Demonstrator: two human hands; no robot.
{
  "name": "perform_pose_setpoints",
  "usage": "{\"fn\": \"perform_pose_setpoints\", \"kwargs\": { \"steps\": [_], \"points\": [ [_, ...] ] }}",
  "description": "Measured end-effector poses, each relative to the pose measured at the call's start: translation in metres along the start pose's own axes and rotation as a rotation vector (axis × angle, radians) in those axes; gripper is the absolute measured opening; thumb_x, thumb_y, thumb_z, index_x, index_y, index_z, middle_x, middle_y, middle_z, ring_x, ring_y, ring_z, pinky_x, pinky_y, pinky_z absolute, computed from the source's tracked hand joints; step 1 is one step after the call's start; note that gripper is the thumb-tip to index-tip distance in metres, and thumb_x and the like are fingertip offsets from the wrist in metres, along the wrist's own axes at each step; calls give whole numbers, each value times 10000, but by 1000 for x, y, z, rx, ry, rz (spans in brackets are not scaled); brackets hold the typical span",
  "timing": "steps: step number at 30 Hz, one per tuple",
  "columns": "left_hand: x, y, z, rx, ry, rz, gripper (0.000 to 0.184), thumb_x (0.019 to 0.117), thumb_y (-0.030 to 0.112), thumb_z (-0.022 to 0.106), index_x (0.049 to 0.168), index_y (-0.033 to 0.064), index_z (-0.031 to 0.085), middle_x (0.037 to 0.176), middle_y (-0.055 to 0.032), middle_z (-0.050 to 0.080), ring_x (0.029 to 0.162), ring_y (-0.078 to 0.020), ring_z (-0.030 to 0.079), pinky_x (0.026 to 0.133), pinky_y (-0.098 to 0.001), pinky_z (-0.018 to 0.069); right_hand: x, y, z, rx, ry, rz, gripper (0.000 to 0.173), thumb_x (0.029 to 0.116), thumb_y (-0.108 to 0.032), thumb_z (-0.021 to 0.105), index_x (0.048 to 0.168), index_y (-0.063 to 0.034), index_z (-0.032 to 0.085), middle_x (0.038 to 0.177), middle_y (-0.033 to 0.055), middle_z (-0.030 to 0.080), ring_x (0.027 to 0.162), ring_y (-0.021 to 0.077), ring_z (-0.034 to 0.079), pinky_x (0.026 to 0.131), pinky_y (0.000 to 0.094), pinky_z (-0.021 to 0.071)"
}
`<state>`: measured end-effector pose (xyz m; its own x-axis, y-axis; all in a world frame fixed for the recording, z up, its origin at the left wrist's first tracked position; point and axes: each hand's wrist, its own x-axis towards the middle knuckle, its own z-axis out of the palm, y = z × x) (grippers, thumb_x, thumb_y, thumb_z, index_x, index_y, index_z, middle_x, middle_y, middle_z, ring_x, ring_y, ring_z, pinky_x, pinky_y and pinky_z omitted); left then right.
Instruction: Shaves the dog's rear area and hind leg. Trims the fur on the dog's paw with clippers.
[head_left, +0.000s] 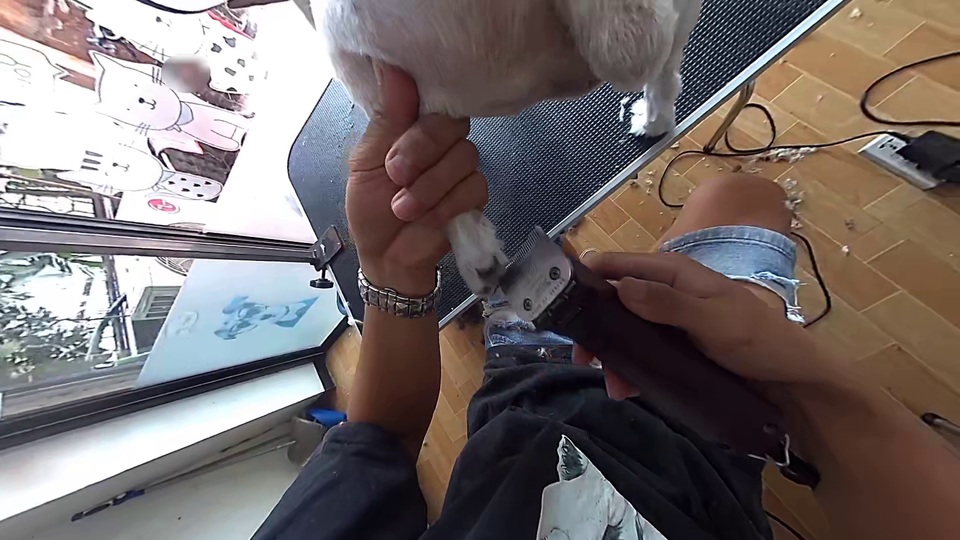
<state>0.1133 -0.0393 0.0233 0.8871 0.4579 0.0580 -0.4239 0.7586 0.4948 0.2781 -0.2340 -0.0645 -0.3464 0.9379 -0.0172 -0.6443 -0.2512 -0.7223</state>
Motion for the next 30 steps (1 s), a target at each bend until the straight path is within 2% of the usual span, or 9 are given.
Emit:
{"fn": "perform_pose_setpoints", "kwargs": {
  "steps": [6,11,13,15,16,18,21,25,30],
  "points": [
    [1,-1,-5,-25,-39,1,528,1093,400,279,910,20,596,569,26,507,454,-33,477,462,-168,412,3,1,11,28,42,31,387,1097,-358,408,1274,-88,621,933,161,722,672,209,734,572,309,640],
    [3,-1,-4,-46,-28,23,538,1097,393,285,884,17,605,556,26,507,444,-33,480,455,-167,414,-20,38,22,346,136,100,468,991,-545,529,1174,-128,638,923,69,679,727,113,683,640,228,591],
    [4,-4,-4,-45,-32,35,552,1097,406,263,875,24,594,551,26,501,443,-34,478,452,-170,414,-31,58,33,556,192,63,443,1000,-470,517,1263,-122,592,1025,84,661,879,166,684,782,309,594],
    [5,-6,-5,-37,-42,48,535,1097,400,268,878,34,591,561,25,500,450,-39,474,456,-176,411,-37,64,42,652,224,70,441,1010,-321,495,1409,-133,475,1210,163,656,1128,322,672,947,504,575],
    [6,-6,-5,-27,-47,50,524,1097,393,273,884,37,593,568,27,504,457,-38,478,461,-174,411,-39,62,47,641,231,94,524,984,-238,517,1485,-148,390,1291,185,625,1199,372,639,961,561,563],
    [7,-7,-5,-4,-48,57,498,1100,367,272,910,38,592,585,26,515,471,-43,493,474,-176,425,-40,54,60,510,235,113,688,959,-148,594,1570,-148,279,1341,184,602,1181,395,654,882,573,609],
    [8,-8,-2,50,-4,87,482,1112,346,239,909,57,567,586,27,508,467,-44,488,466,-173,423,-40,38,78,40,344,-2,722,945,-207,712,1541,-69,329,1235,89,636,967,240,729,710,397,674],
    [8,-12,2,150,84,146,400,1113,233,279,876,74,558,580,31,503,465,-42,487,464,-172,434,-32,39,85,-565,629,-212,604,948,-350,691,1455,-92,489,1241,61,627,988,92,688,772,244,632],
    [10,-18,0,248,143,201,364,1110,161,282,866,87,543,585,24,517,466,-42,497,453,-167,439,-25,31,83,-774,714,-217,589,948,-381,676,1472,-177,498,1190,21,635,952,49,683,728,217,623]
  ]
}}
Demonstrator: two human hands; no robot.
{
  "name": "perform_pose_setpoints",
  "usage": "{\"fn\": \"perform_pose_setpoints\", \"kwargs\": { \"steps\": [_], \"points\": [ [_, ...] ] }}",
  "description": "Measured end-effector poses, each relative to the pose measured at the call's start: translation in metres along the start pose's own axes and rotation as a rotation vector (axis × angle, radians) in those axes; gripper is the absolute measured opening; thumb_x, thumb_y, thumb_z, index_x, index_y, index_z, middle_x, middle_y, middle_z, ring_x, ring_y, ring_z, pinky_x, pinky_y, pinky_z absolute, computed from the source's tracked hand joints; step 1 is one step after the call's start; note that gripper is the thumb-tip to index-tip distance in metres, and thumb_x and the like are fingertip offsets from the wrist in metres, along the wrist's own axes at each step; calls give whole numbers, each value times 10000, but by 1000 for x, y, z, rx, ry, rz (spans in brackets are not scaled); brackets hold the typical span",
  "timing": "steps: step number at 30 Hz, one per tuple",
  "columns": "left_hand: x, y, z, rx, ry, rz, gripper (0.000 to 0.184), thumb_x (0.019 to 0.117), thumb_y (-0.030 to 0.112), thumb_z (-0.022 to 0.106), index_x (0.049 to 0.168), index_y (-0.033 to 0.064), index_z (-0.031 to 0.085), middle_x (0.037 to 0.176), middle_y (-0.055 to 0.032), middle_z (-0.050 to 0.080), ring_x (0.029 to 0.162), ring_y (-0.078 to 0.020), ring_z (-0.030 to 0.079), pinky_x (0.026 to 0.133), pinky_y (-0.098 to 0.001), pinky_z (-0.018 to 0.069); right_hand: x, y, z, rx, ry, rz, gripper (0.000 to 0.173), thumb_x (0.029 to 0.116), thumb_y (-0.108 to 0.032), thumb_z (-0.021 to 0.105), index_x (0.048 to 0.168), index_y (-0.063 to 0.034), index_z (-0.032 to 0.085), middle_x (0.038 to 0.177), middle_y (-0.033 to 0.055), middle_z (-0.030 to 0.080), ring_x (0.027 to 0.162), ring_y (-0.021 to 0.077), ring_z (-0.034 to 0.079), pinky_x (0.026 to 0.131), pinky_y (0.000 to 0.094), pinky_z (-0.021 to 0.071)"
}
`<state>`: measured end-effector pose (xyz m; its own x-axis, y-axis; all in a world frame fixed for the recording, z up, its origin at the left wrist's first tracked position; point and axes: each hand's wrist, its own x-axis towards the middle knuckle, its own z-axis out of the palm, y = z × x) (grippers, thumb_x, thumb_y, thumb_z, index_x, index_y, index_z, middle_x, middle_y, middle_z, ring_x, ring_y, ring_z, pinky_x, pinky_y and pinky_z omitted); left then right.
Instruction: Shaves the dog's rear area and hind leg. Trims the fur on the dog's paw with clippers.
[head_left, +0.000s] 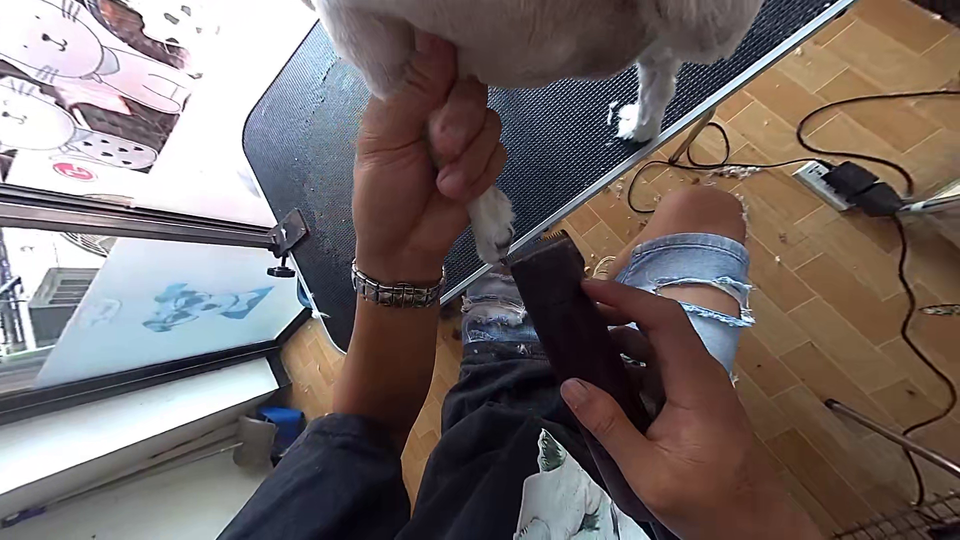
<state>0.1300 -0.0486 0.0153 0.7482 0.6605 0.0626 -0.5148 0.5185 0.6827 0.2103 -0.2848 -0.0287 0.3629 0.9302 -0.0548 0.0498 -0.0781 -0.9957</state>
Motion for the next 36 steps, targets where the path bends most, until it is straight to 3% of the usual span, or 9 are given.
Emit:
{"fn": "perform_pose_setpoints", "kwargs": {
  "steps": [11,16,20,23,25,27,29,33,36],
  "points": [
    [-1,3,-3,120,29,29,332,1106,149,308,891,105,557,570,32,530,453,-38,499,446,-170,445,14,-7,6,-29,-13,-27,561,951,-372,667,1456,-177,518,1180,11,635,968,47,679,734,213,622],
    [-1,3,-2,10,-8,-28,373,1109,166,288,871,90,566,575,34,522,458,-34,495,448,-161,437,18,-10,-1,331,-103,-1,555,975,-273,657,1476,-143,458,1209,47,650,952,141,712,745,286,648],
    [-2,10,-4,-87,-45,-89,392,1114,235,280,891,85,566,572,37,509,449,-36,488,450,-163,434,18,-11,-9,538,-194,195,521,964,-302,671,1437,-176,493,1124,56,682,854,192,740,642,328,663],
    [-1,11,-2,-138,-41,-134,538,1120,358,210,878,54,583,577,19,514,462,-48,493,457,-180,437,23,-10,-13,801,-262,247,473,994,-279,610,1442,-195,481,1086,113,699,781,204,742,594,321,647],
    [-1,12,2,-131,-14,-154,561,1115,407,203,921,44,585,649,-26,568,533,-95,564,512,-216,505,21,-3,-19,961,-295,230,462,1014,-270,556,1461,-206,456,1089,138,687,763,196,737,582,304,644],
    [-1,13,3,-93,2,-183,536,1107,442,265,1016,27,594,760,-99,651,650,-178,674,607,-286,598,14,9,-24,929,-272,215,469,1010,-296,568,1459,-217,458,1105,118,686,781,179,731,612,289,638],
    [0,10,3,-30,11,-205,558,1095,493,268,1040,50,601,773,-96,683,668,-179,696,608,-291,604,3,21,-21,835,-246,227,458,1005,-301,593,1434,-199,471,1107,96,702,797,175,734,629,293,639],
    [0,2,5,-101,7,-203,577,1090,514,245,919,68,568,587,12,521,461,-68,502,452,-191,449,-15,35,4,576,-173,140,500,991,-328,661,1411,-103,510,1183,43,684,905,118,721,731,276,643],
    [-1,1,14,-130,56,-143,628,1089,533,198,853,61,539,555,19,472,429,-59,459,425,-181,421,-21,37,22,249,-38,13,510,961,-330,679,1389,-76,570,1176,57,671,953,54,685,773,216,611]
  ]
}}
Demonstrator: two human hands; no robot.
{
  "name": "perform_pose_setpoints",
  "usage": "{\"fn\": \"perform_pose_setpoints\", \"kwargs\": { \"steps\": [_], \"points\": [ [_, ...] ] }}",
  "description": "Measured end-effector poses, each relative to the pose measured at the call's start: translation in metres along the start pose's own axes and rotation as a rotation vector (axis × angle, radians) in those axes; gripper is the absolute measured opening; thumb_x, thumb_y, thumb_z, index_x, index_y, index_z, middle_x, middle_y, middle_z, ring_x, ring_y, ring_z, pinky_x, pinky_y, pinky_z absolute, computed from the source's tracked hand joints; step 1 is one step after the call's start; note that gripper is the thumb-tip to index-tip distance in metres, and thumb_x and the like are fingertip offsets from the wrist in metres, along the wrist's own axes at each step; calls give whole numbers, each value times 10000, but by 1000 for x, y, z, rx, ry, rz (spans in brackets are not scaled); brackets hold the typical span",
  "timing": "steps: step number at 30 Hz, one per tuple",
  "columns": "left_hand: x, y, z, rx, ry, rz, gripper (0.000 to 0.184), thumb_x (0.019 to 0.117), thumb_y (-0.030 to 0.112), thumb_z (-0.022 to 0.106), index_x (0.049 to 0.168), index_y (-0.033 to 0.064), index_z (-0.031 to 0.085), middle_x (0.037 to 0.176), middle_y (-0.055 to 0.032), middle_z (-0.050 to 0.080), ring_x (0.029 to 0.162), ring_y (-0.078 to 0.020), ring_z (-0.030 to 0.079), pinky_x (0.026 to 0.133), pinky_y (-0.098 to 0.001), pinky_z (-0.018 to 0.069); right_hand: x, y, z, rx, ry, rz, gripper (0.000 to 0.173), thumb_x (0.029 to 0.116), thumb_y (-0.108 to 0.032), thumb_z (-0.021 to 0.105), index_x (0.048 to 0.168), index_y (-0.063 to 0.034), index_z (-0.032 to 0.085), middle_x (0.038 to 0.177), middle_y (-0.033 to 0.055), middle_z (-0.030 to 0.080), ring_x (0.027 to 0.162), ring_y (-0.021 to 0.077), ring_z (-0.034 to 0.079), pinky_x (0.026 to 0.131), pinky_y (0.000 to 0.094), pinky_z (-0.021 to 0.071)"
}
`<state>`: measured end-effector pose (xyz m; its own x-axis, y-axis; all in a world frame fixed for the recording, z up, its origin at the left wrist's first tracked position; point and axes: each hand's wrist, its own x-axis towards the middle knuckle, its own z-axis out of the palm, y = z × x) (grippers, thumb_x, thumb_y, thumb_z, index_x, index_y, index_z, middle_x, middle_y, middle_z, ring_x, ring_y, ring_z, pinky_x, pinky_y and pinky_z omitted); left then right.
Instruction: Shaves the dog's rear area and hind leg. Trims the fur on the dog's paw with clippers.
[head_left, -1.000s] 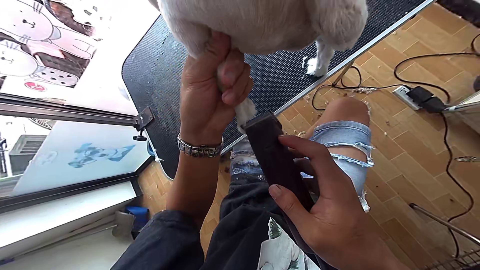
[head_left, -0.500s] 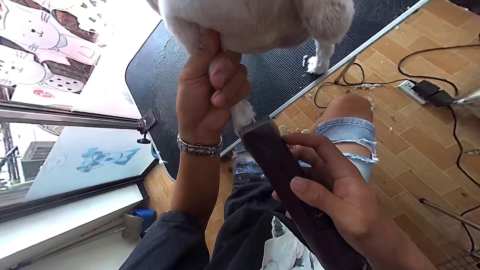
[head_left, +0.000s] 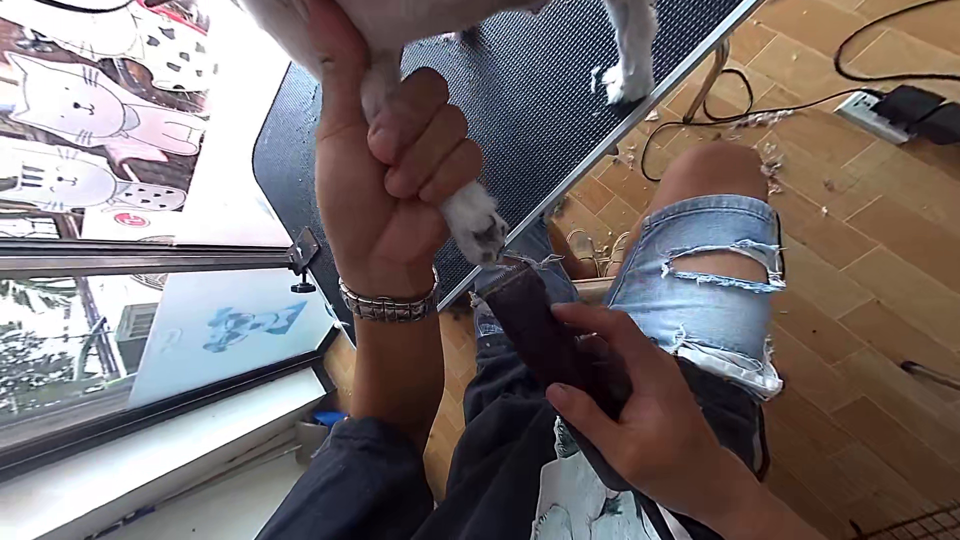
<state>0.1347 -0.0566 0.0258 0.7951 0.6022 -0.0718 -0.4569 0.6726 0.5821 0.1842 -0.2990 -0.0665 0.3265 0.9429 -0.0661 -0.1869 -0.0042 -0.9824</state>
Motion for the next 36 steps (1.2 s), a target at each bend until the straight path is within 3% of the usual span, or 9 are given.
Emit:
{"fn": "perform_pose_setpoints", "kwargs": {
  "steps": [6,10,19,22,29,33,36],
  "points": [
    [2,0,6,-6,36,91,670,1078,568,168,822,57,517,542,7,452,419,-78,450,418,-196,413,-6,-3,11,-324,220,-213,467,961,-337,671,1363,-107,607,1165,93,657,983,85,662,760,224,581],
    [4,-1,9,0,57,141,676,1085,550,151,774,63,502,523,11,433,402,-70,429,396,-191,392,-4,-8,10,-358,243,-237,466,958,-320,678,1369,-112,605,1162,99,642,931,81,661,700,212,573],
    [9,-7,19,31,84,185,651,1093,530,154,766,80,491,505,21,412,387,-72,412,388,-195,379,3,-24,16,-344,255,-299,458,961,-313,677,1381,-145,601,1189,98,636,923,85,664,684,209,570],
    [10,-7,20,64,103,201,657,1097,522,155,736,87,489,489,24,405,376,-68,407,380,-194,375,-2,-18,11,-389,270,-284,441,960,-324,677,1342,-110,621,1184,123,650,930,93,674,687,209,577],
    [14,-12,18,74,107,208,637,1100,517,147,758,99,486,496,29,400,383,-63,401,386,-189,368,7,-25,10,-405,272,-299,475,961,-308,679,1377,-93,599,1212,122,639,947,97,676,700,218,586],
    [16,-12,19,109,113,226,605,1112,474,164,744,118,486,492,43,396,384,-54,393,391,-182,362,5,-22,7,-394,266,-281,462,956,-294,686,1324,-22,620,1184,146,649,971,97,680,735,209,600],
    [17,-17,20,127,138,239,621,1116,458,152,682,130,452,477,44,377,377,-58,377,387,-184,346,8,-24,6,-385,268,-265,482,950,-288,694,1329,0,614,1180,143,653,945,88,681,730,211,602]
  ]
}}
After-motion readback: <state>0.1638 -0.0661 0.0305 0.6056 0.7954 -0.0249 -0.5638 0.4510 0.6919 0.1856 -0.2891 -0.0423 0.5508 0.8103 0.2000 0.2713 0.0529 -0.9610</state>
